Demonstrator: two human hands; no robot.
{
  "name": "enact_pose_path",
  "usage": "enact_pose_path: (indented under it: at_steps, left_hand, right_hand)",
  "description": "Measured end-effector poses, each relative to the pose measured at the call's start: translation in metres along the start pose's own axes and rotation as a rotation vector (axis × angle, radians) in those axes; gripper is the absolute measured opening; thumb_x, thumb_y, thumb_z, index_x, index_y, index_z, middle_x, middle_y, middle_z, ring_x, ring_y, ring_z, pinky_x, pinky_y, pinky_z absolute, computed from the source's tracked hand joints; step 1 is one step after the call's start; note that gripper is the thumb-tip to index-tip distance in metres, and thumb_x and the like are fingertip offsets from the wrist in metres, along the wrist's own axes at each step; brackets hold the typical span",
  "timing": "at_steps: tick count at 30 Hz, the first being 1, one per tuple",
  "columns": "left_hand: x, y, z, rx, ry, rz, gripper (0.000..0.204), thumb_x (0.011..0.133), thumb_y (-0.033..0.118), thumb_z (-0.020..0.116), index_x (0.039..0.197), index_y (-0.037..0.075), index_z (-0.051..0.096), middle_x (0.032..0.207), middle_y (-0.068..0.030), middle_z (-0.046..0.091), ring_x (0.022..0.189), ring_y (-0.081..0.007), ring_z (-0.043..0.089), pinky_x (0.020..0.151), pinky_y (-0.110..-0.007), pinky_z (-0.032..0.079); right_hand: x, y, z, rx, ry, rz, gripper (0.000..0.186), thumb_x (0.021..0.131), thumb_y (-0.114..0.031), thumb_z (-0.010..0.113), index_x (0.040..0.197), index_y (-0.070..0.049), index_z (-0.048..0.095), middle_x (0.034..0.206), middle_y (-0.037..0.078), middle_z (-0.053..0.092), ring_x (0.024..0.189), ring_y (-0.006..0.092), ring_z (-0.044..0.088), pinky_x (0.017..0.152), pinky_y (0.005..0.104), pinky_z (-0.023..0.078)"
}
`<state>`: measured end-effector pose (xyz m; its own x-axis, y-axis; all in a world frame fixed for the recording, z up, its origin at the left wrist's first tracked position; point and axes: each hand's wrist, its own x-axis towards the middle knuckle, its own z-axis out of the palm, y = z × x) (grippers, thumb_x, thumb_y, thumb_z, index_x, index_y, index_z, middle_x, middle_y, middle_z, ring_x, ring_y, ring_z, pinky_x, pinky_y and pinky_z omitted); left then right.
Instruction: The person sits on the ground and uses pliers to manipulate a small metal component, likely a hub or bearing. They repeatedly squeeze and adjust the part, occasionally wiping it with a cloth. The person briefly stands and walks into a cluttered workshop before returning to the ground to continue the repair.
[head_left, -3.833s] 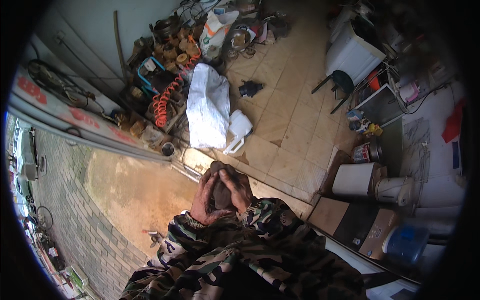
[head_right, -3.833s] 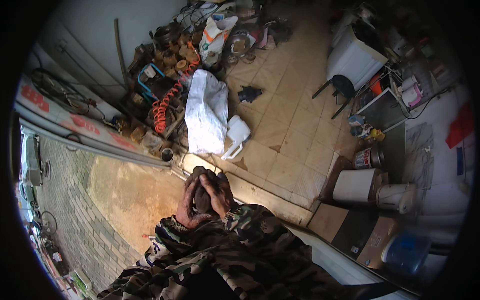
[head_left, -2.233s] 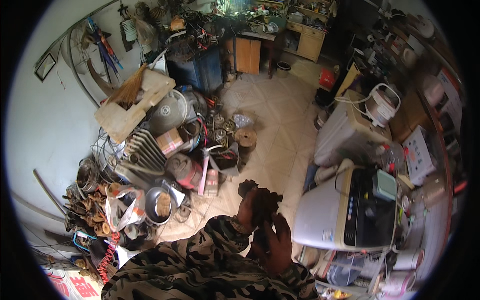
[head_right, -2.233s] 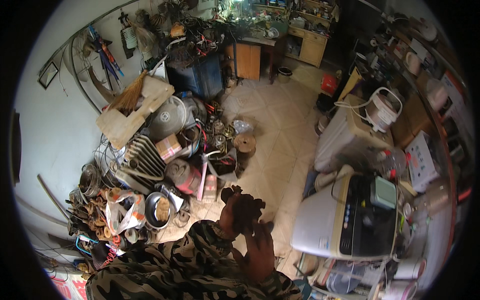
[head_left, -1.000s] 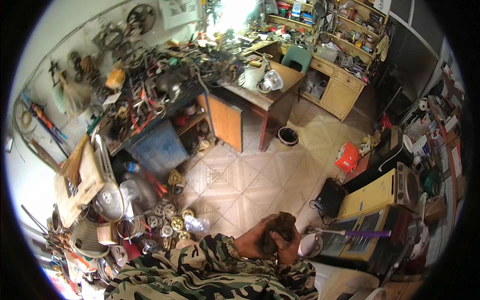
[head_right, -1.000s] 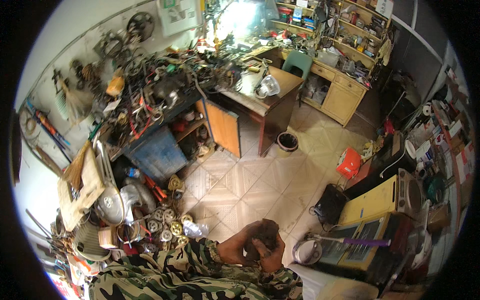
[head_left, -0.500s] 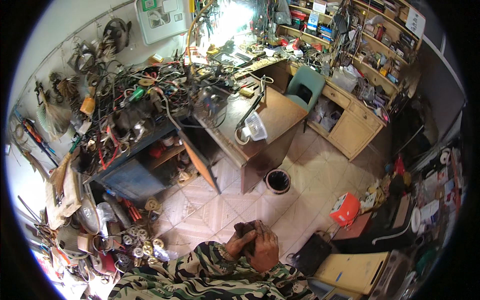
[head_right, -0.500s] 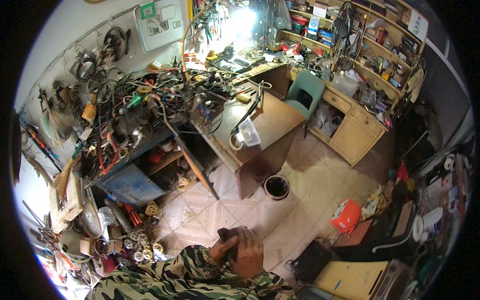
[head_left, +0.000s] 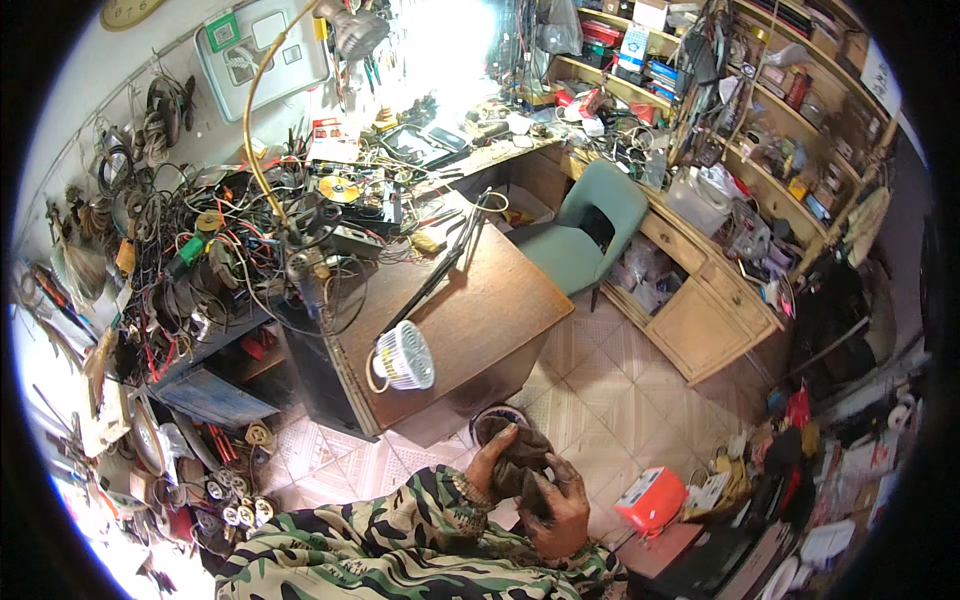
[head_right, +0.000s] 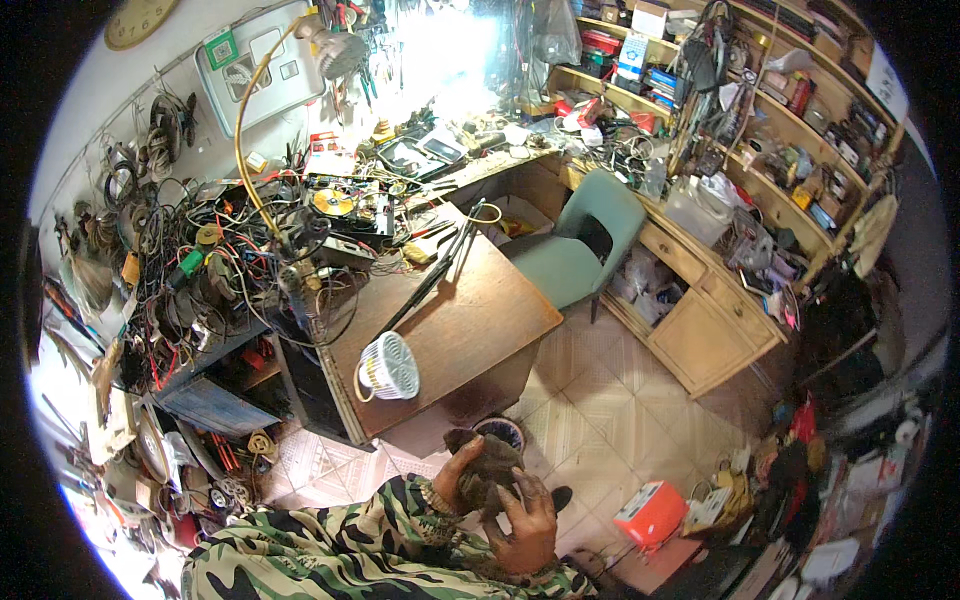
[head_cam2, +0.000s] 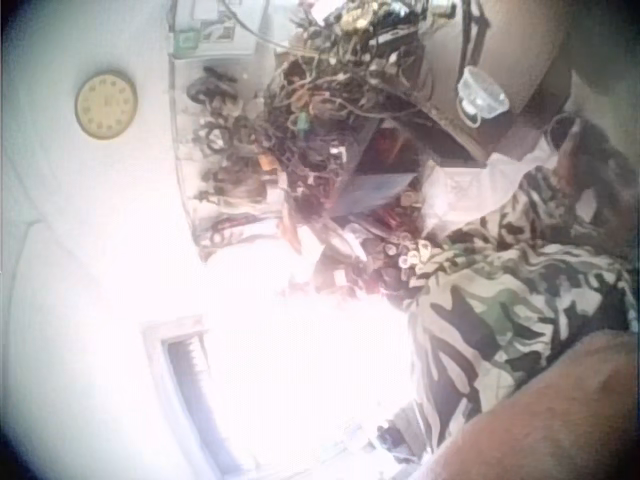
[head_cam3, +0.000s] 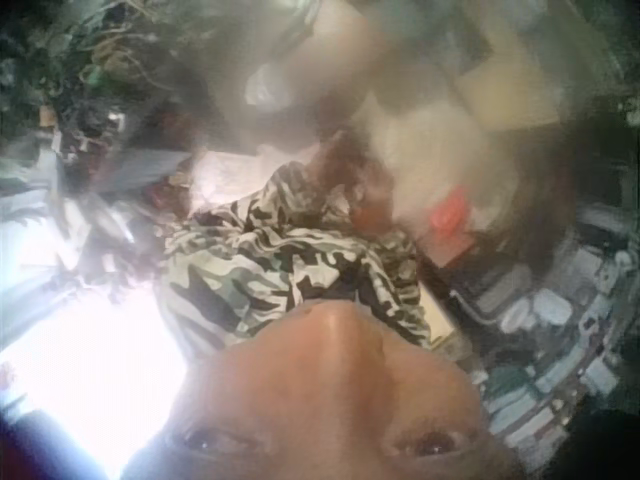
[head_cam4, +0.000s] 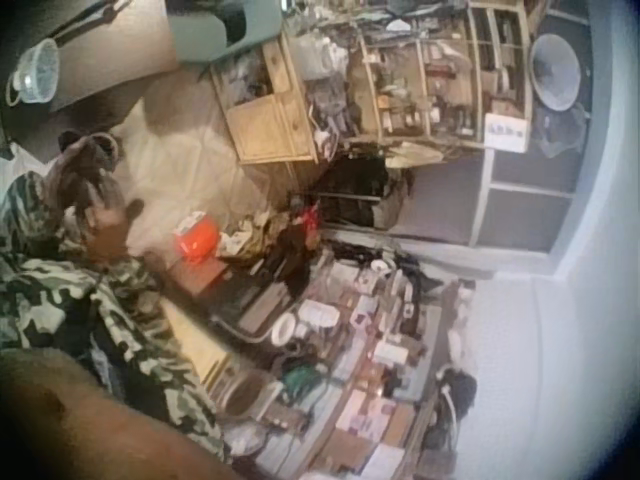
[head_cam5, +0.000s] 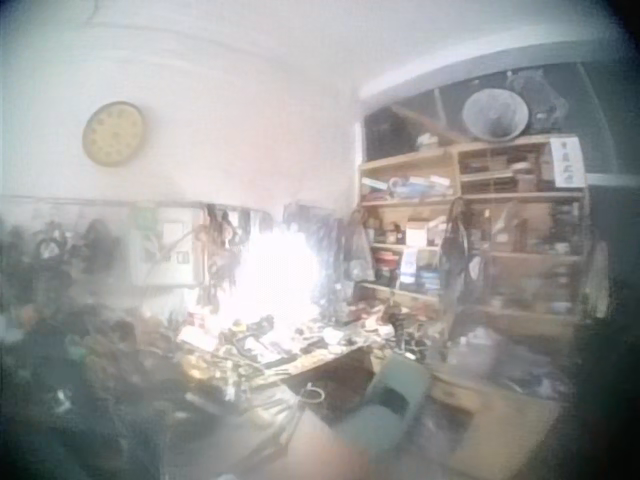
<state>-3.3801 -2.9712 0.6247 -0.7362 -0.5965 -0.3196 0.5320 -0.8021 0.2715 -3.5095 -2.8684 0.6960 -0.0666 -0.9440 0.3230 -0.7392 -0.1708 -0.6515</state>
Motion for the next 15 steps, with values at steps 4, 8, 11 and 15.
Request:
enact_pose_path:
  at_steps: [4,8,11,15]
  left_hand:
    - [0.094,-0.015,0.054,-0.004,0.115,0.013,0.050,0.097,0.048,0.057,0.120,0.005,0.062,0.110,-0.0132,0.069,0.095,-0.0240,0.068,0.082,-0.038,0.057]
    - [0.163,-0.033,0.084,-0.407,-0.247,-0.308,0.050,0.100,0.050,0.051,0.123,0.007,0.062,0.112,-0.0156,0.067,0.106,-0.0223,0.065,0.085,-0.037,0.058]
    - [0.204,-0.032,0.086,0.056,-0.136,0.023,0.048,0.102,0.050,0.044,0.119,0.008,0.062,0.095,-0.0132,0.067,0.085,-0.0220,0.066,0.065,-0.033,0.057]
    - [0.246,0.002,0.120,0.263,0.178,0.214,0.047,0.101,0.049,0.044,0.120,0.009,0.061,0.090,-0.0118,0.068,0.071,-0.0227,0.067,0.051,-0.032,0.054]
  right_hand:
    - [0.055,0.078,-0.063,0.947,-0.074,0.177,0.046,0.084,-0.004,0.071,0.127,0.004,0.058,0.132,0.020,0.058,0.119,0.0295,0.059,0.100,0.0376,0.048]
    - [0.131,0.153,-0.114,1.603,-0.602,0.334,0.071,0.092,-0.017,0.064,0.153,-0.004,0.030,0.138,0.028,0.051,0.117,0.0377,0.061,0.098,0.0455,0.051]
    - [0.183,0.210,-0.117,1.821,-0.888,0.466,0.072,0.096,-0.019,0.061,0.156,-0.010,0.023,0.140,0.026,0.050,0.116,0.0365,0.061,0.091,0.0446,0.055]
    - [0.240,0.261,-0.116,1.791,-0.971,0.567,0.066,0.099,-0.014,0.056,0.157,-0.018,0.024,0.146,0.020,0.046,0.126,0.0330,0.054,0.089,0.0418,0.056]
